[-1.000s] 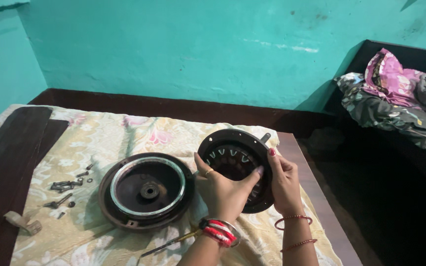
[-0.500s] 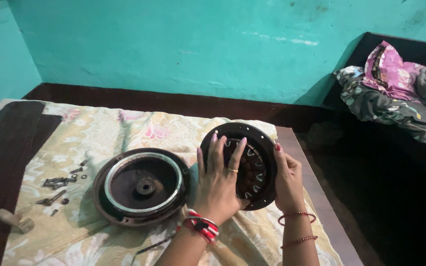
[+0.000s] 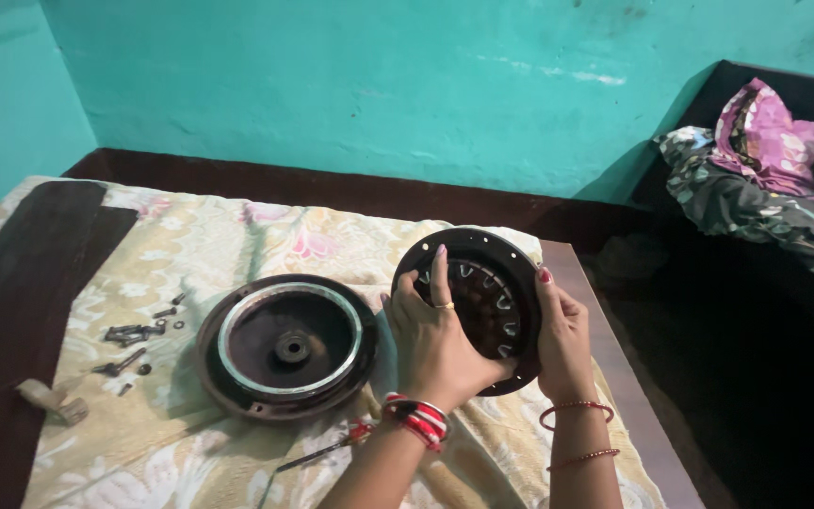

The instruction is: The person uses a screwdriver to tighten screws on the base of an electric fan motor housing. They then remove the top cover, inspect the interior, and reattach the cover, securing it with screws.

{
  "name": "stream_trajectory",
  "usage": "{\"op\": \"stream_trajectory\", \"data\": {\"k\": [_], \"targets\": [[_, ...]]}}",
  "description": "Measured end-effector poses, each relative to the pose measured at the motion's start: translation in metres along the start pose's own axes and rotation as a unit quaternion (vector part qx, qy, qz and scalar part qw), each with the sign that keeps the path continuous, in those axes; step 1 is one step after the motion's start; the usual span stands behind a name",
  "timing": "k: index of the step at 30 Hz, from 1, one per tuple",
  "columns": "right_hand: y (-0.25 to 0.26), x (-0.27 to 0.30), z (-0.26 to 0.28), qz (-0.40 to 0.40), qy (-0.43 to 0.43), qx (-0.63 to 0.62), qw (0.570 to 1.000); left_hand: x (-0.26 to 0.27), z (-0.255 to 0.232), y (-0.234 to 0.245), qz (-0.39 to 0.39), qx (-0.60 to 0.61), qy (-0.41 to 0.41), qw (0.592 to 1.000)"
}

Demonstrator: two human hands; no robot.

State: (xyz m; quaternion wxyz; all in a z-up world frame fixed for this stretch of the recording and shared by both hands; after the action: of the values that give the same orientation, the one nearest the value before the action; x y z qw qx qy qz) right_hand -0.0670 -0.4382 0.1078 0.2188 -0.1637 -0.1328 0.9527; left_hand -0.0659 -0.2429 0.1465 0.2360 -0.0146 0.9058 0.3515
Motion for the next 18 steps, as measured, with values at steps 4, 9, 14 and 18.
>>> {"op": "stream_trajectory", "data": {"k": [4, 9, 14, 18], "targets": [[-0.001, 0.000, 0.001, 0.010, 0.000, -0.002, 1.000, 0.002, 0.003, -0.002, 0.013, 0.047, 0.103, 0.993], [0.002, -0.001, -0.001, 0.012, -0.006, -0.002, 1.000, 0.003, 0.006, -0.014, 0.026, 0.126, 0.276, 0.952], [0.007, -0.003, -0.004, 0.008, -0.008, -0.021, 1.000, 0.008, 0.002, -0.022, 0.027, 0.139, 0.325, 0.935], [0.009, -0.004, -0.001, 0.022, 0.002, -0.021, 1.000, 0.010, -0.002, -0.012, -0.015, 0.111, 0.203, 0.973]]}}
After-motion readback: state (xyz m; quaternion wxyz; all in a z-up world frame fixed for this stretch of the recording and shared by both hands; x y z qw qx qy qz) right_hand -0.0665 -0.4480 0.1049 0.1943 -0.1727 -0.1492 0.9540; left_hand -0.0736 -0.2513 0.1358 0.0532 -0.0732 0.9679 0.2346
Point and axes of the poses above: each hand's wrist, its own x-axis away from the middle knuckle, its own y-axis out of the back of the hand, z = x × y, the point moved 6 cm from there along -x, towards the middle knuckle, and after that the axes turned 7 degrees about -x, right-handed, at the moved point
